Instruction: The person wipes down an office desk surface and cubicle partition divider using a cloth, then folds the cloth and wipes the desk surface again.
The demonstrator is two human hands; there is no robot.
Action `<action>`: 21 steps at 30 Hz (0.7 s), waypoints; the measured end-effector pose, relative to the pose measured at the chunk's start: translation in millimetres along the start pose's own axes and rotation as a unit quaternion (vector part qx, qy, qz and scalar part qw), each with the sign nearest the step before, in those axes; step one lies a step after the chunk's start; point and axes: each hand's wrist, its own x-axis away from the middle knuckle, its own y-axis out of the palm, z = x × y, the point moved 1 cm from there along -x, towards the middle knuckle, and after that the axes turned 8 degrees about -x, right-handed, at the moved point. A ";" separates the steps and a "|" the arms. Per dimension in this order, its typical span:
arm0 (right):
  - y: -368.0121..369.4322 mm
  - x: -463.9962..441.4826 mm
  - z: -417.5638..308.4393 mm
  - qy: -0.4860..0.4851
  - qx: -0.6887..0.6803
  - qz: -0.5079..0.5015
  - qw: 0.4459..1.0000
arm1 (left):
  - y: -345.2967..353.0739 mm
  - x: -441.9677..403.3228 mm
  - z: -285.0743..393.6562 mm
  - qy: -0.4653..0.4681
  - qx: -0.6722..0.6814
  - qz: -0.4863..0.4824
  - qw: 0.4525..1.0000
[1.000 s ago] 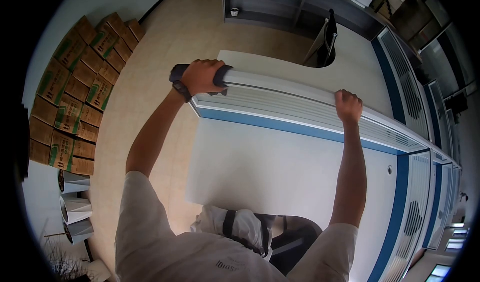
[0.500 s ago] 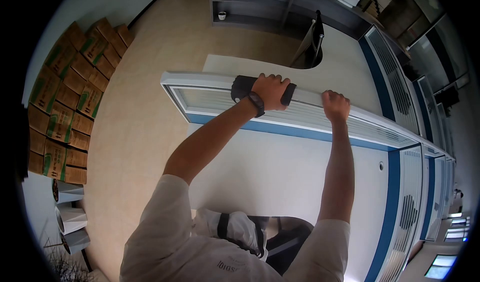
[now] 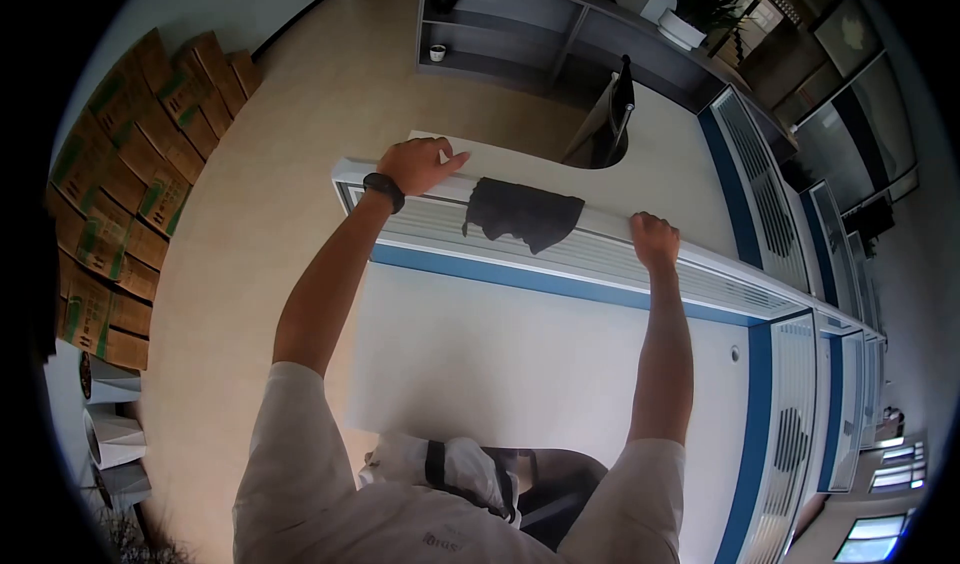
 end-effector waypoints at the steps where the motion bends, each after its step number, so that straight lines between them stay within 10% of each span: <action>1: 2.0 -0.9 1.1 0.014 -0.022 -0.006 1.000 | -1.8 0.5 -0.2 -0.003 0.010 0.003 1.000; 8: 12.2 -39.0 1.7 -0.021 -0.419 -0.030 0.907 | -3.8 0.4 -5.9 -0.017 0.022 0.019 0.999; 12: -37.4 10.0 -173.5 -0.256 -0.244 -0.100 0.930 | -8.5 3.5 -1.4 -0.029 0.010 -0.013 0.999; 16: 16.0 24.4 -255.3 -0.210 -0.007 0.005 0.978 | -5.6 5.7 -1.0 -0.034 0.016 -0.004 0.999; 21: 15.0 21.5 -253.8 -0.190 -0.032 -0.012 0.981 | -3.9 0.9 -1.7 -0.043 -0.003 0.000 0.999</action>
